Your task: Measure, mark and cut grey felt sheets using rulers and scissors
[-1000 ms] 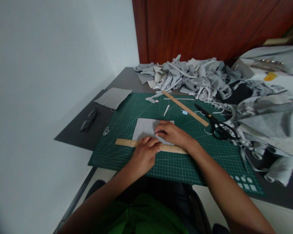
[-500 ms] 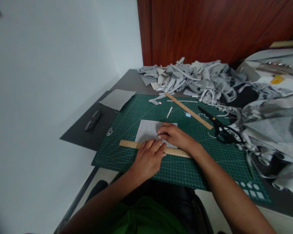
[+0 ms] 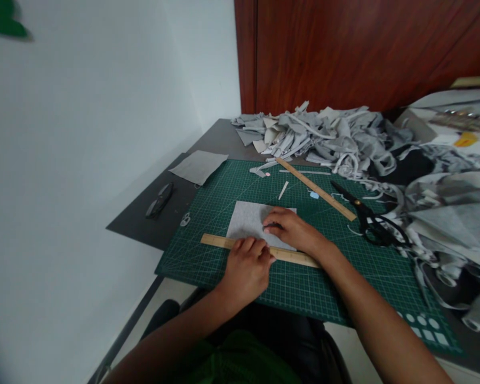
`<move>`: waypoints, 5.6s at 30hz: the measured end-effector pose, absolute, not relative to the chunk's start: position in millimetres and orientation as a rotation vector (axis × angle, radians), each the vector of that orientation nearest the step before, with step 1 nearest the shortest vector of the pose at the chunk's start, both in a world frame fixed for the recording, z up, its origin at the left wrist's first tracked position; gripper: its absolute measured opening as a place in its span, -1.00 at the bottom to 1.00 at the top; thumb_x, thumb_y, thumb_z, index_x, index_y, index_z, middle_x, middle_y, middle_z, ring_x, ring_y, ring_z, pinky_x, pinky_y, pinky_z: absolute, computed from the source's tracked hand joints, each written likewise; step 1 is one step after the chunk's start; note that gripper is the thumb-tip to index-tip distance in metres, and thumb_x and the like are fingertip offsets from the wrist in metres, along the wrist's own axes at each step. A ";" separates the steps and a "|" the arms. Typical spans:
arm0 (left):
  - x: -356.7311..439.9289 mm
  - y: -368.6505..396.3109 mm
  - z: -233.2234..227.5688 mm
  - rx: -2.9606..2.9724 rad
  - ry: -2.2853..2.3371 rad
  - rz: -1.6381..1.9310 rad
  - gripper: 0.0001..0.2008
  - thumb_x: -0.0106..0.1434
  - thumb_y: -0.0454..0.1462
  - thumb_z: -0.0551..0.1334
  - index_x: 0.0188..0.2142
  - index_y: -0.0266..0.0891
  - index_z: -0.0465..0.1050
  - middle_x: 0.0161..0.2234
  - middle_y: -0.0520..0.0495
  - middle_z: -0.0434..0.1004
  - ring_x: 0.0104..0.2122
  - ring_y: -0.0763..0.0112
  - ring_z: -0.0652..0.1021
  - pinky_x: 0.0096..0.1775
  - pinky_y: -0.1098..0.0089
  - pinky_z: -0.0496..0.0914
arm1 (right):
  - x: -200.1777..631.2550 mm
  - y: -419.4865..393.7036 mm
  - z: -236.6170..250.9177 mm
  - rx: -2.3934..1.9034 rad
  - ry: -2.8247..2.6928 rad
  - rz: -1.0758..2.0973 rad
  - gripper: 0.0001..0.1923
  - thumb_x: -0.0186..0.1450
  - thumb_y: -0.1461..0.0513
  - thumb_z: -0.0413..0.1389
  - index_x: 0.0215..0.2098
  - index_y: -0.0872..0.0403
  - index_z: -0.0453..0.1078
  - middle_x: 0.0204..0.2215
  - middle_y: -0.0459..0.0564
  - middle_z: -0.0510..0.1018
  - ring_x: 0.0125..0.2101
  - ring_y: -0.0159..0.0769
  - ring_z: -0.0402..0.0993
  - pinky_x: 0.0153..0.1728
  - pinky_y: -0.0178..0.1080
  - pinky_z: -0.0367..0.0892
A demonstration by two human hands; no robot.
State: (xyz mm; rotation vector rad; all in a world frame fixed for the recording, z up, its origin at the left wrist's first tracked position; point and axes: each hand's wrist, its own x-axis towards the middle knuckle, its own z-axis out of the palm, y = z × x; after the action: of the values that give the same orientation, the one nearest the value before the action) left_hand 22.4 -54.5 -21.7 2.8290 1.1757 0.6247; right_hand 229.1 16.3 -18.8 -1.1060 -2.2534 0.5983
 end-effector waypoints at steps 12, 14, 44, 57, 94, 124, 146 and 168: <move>21.0 -53.7 -23.1 2.722 1.178 0.589 -0.80 0.44 -0.21 0.18 -0.04 -0.29 0.44 0.28 -0.43 0.36 0.37 -0.13 0.28 0.34 -0.21 0.18 | 232.9 15.0 -24.1 -1.189 -2.296 0.428 -0.76 0.40 0.23 0.18 0.03 -0.05 0.52 0.01 0.13 0.56 0.08 0.03 0.48 0.13 0.14 0.36; 21.6 -53.3 -24.1 2.717 1.178 0.576 -0.80 0.44 -0.21 0.18 -0.05 -0.29 0.43 0.27 -0.45 0.37 0.37 -0.15 0.30 0.34 -0.21 0.18 | 236.3 18.8 -26.3 -1.181 -2.278 0.430 -0.77 0.42 0.21 0.16 0.03 -0.04 0.51 0.02 0.14 0.54 0.08 0.02 0.48 0.12 0.11 0.38; 21.6 -47.6 -33.4 2.818 0.942 0.563 -0.65 0.44 -0.35 0.13 0.18 -0.41 0.32 0.27 -0.42 0.33 0.36 -0.09 0.31 0.39 -0.02 0.18 | 274.7 25.4 -27.1 -1.852 -1.899 0.322 -0.77 0.34 0.08 0.09 -0.44 -0.04 0.30 -0.56 -0.08 0.47 -0.50 -0.19 0.41 -0.43 -0.19 0.20; 21.8 -49.1 -25.2 2.792 0.917 0.521 -0.62 0.32 -0.42 0.18 0.13 -0.46 0.36 0.27 -0.44 0.33 0.36 -0.07 0.30 0.41 0.01 0.15 | 277.3 29.1 -23.9 -1.904 -1.900 0.315 -0.77 0.30 0.09 0.09 -0.48 -0.04 0.30 -0.59 -0.08 0.47 -0.51 -0.19 0.41 -0.44 -0.19 0.20; 21.9 -50.6 -29.8 2.837 0.903 0.550 -0.58 0.36 -0.37 0.18 0.20 -0.38 0.32 0.28 -0.39 0.36 0.34 0.01 0.32 0.36 -0.02 0.22 | 284.2 30.7 -26.0 -1.904 -1.914 0.272 -0.74 0.29 0.02 0.11 -0.49 -0.05 0.32 -0.60 -0.07 0.48 -0.54 -0.18 0.41 -0.46 -0.17 0.22; 23.1 -49.7 -28.8 2.842 0.928 0.583 -0.62 0.32 -0.40 0.18 0.13 -0.41 0.37 0.23 -0.38 0.40 0.30 0.00 0.39 0.39 0.07 0.19 | 280.7 29.6 -22.4 -1.948 -1.890 0.311 -0.73 0.28 -0.01 0.11 -0.46 -0.04 0.36 -0.59 -0.07 0.47 -0.52 -0.17 0.42 -0.45 -0.17 0.20; 22.3 -50.3 -23.3 2.782 0.942 0.605 -0.69 0.37 -0.39 0.17 0.09 -0.36 0.39 0.21 -0.32 0.40 0.28 0.04 0.37 0.35 0.07 0.25 | 244.6 4.3 7.8 -1.544 -2.138 0.928 -0.66 0.32 -0.08 0.14 -0.40 -0.01 0.40 -0.54 -0.13 0.41 -0.51 -0.27 0.32 -0.48 -0.24 0.21; 25.2 -48.4 -21.9 2.714 0.940 0.656 -0.83 0.45 -0.37 0.12 -0.01 -0.34 0.38 0.03 -0.21 0.47 0.19 0.15 0.44 0.31 0.15 0.30 | 259.7 -15.7 7.2 -1.626 -2.370 1.224 -0.87 0.13 0.16 0.29 -0.37 0.00 0.47 -0.37 -0.09 0.52 -0.27 -0.18 0.41 -0.27 -0.22 0.23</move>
State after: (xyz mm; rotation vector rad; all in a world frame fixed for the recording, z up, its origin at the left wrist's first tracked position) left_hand 25.2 -48.4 -21.9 2.7140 0.9403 0.6559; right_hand 259.7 -15.7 7.2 -1.6263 -2.3701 1.2236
